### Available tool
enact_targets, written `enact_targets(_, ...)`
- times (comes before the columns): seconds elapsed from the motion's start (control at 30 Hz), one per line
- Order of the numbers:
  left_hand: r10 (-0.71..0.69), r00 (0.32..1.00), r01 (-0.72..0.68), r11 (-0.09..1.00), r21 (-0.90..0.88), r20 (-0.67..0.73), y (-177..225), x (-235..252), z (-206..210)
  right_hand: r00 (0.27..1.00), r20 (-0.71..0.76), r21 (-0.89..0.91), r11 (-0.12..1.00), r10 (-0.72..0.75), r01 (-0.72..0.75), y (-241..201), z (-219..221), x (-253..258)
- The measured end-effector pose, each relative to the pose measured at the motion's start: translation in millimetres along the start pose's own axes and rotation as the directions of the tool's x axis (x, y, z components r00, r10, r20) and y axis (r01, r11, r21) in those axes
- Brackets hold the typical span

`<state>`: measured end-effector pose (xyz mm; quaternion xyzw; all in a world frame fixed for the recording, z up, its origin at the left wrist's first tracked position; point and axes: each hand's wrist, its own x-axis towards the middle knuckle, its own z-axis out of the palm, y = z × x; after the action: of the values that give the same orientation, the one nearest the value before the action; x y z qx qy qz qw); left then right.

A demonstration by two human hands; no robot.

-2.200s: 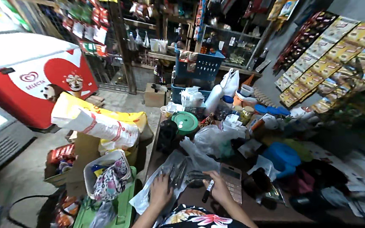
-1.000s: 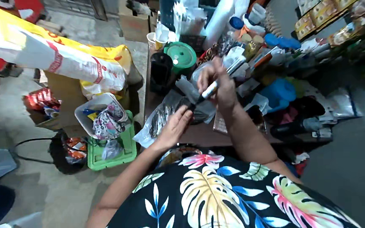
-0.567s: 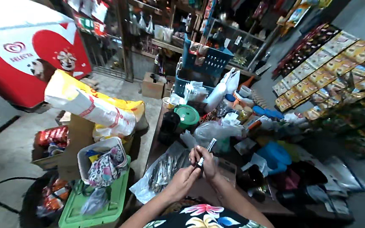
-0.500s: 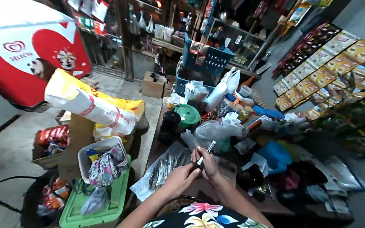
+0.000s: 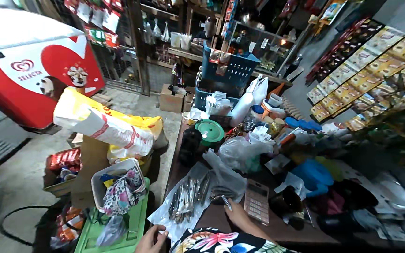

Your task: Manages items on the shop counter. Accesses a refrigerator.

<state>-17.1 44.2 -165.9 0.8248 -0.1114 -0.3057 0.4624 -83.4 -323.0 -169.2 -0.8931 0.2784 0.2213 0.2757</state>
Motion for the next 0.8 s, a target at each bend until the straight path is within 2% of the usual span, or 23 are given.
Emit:
enact_targets(0.17,0.074,0.965,-0.059,0.996,0.067,-0.250,-12,19,9,0.982,-0.179,0.007,0.998,-0.066,0.069,1,-1,13)
enact_targets(0.27,0.150,0.933,-0.130,0.988,0.085,-0.326,-9,36,18,0.968,-0.243,-0.032,0.998,-0.068,0.062,-9,-4,11)
enact_targets(0.33,0.163,0.932,-0.139,0.986,0.094,-0.325,-3,46,24,0.958,-0.269,-0.049,0.995,-0.100,0.090,-13,-8,16)
enact_targets(0.4,0.129,0.958,-0.106,0.989,0.102,-0.255,2,51,27,0.969,-0.185,-0.111,0.984,-0.161,0.142,-14,-11,25)
enact_targets(0.5,0.091,0.983,-0.074,0.991,0.107,-0.158,4,56,33,0.982,-0.068,-0.197,0.967,-0.178,0.162,-19,-11,37)
enact_targets(0.67,0.083,0.987,-0.070,0.993,0.098,-0.136,5,59,42,0.990,-0.005,-0.341,0.931,-0.143,0.132,-27,-17,37)
enact_targets(0.8,0.084,0.988,-0.075,0.994,0.076,-0.126,-1,62,43,0.967,0.040,-0.411,0.878,-0.250,0.244,-23,-19,36)
